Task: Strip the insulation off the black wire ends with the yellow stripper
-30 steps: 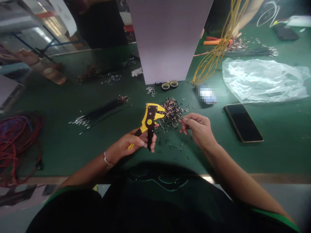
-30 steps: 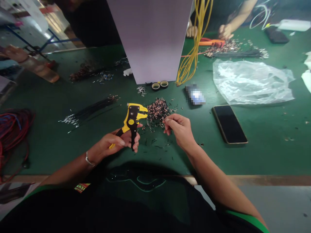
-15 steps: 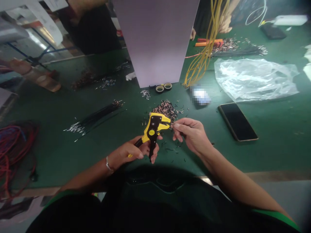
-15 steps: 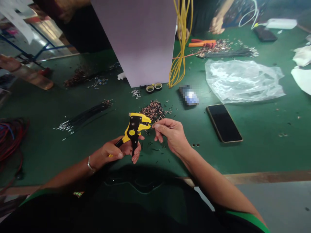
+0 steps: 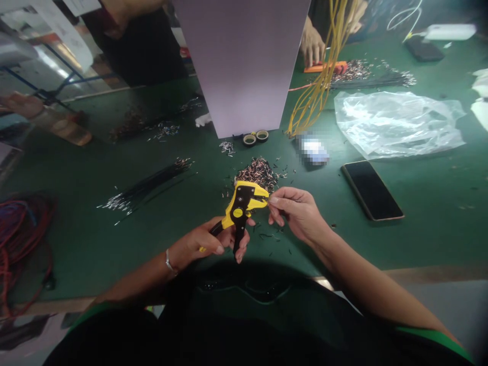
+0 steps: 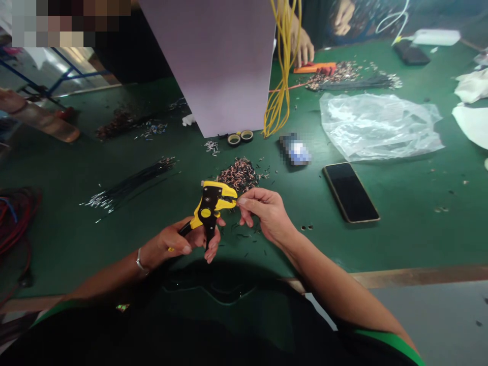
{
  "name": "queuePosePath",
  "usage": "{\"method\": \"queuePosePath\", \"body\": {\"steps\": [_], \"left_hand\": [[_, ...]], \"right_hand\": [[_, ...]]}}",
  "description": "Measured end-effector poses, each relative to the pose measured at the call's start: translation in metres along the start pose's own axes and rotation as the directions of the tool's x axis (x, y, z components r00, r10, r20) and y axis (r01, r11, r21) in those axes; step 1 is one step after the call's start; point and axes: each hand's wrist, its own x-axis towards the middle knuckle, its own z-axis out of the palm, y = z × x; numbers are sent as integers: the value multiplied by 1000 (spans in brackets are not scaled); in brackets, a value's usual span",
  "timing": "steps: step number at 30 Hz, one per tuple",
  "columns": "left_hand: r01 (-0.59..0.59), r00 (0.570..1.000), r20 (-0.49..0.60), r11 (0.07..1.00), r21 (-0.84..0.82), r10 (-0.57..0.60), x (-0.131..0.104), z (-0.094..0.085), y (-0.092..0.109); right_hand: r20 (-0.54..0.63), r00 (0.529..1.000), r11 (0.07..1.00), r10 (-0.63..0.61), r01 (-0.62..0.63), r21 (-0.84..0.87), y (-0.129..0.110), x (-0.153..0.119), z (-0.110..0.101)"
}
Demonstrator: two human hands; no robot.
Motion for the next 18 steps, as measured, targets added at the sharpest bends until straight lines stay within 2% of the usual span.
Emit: {"method": "queuePosePath", "body": {"steps": [6,18], "left_hand": [[7,1000,2,1000,-14,-7,-1,-6,-5],[0,999,-55,1000,-11,0,-1,-4,-5]], "right_hand": [[6,1000,999,20,-20,30,-1,0,1],[5,1000,1000,0,0,6,3,0,3]]}}
